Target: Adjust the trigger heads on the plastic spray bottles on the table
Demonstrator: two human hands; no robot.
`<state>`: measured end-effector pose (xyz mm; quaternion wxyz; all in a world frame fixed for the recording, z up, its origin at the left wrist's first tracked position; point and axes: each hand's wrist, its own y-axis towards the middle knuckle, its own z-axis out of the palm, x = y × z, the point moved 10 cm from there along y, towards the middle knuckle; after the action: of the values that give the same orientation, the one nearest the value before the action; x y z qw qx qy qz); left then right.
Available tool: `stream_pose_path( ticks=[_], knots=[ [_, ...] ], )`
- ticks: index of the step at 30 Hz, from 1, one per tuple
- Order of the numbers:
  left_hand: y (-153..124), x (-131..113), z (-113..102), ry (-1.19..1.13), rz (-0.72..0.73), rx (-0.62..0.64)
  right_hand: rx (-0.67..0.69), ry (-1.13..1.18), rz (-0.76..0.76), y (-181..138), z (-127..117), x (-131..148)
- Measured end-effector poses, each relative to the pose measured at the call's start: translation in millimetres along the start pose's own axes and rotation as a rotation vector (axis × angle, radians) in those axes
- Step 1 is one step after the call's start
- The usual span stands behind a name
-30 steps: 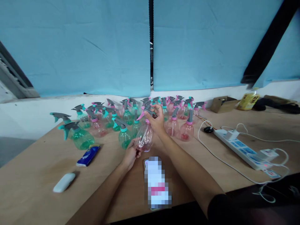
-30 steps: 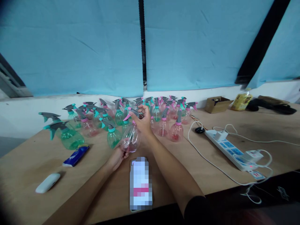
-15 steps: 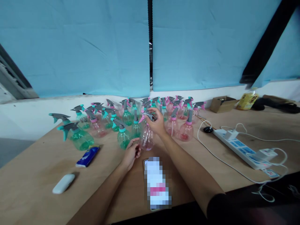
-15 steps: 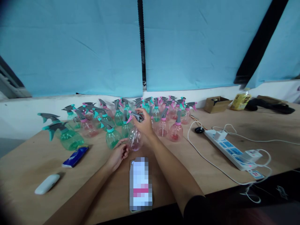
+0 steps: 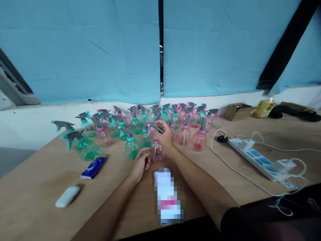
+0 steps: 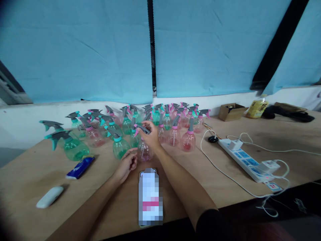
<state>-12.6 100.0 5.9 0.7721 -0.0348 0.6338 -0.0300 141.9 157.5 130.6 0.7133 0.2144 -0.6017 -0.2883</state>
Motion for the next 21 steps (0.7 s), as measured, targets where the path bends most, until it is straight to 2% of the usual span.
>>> stream_pose_path(
  ticks=[3, 6, 9, 12, 15, 21],
  knots=[
    [-0.2, -0.6, -0.9, -0.005, -0.001, -0.008, 0.118, 0.086, 0.086, -2.5, 10.8, -13.2],
    [-0.8, -0.7, -1.4, -0.001, -0.003, -0.013, 0.350, 0.198, 0.202, -7.1, 30.6, -23.1],
    [-0.8, 0.5, -0.7, 0.008, -0.007, -0.004, 0.592, 0.274, 0.282, -16.3, 50.4, -21.7],
    [-0.3, 1.3, 0.7, 0.026, -0.005, 0.012, 0.719, 0.264, 0.319, -23.5, 61.2, -18.0],
    [-0.1, 1.5, 0.9, 0.028, -0.007, 0.016, 0.743, 0.239, 0.329, -27.5, 64.8, -16.1],
    [0.3, 1.7, 0.7, 0.012, -0.011, 0.024, 0.571, 0.202, 0.401, -27.3, 51.7, -26.3]
  ],
)
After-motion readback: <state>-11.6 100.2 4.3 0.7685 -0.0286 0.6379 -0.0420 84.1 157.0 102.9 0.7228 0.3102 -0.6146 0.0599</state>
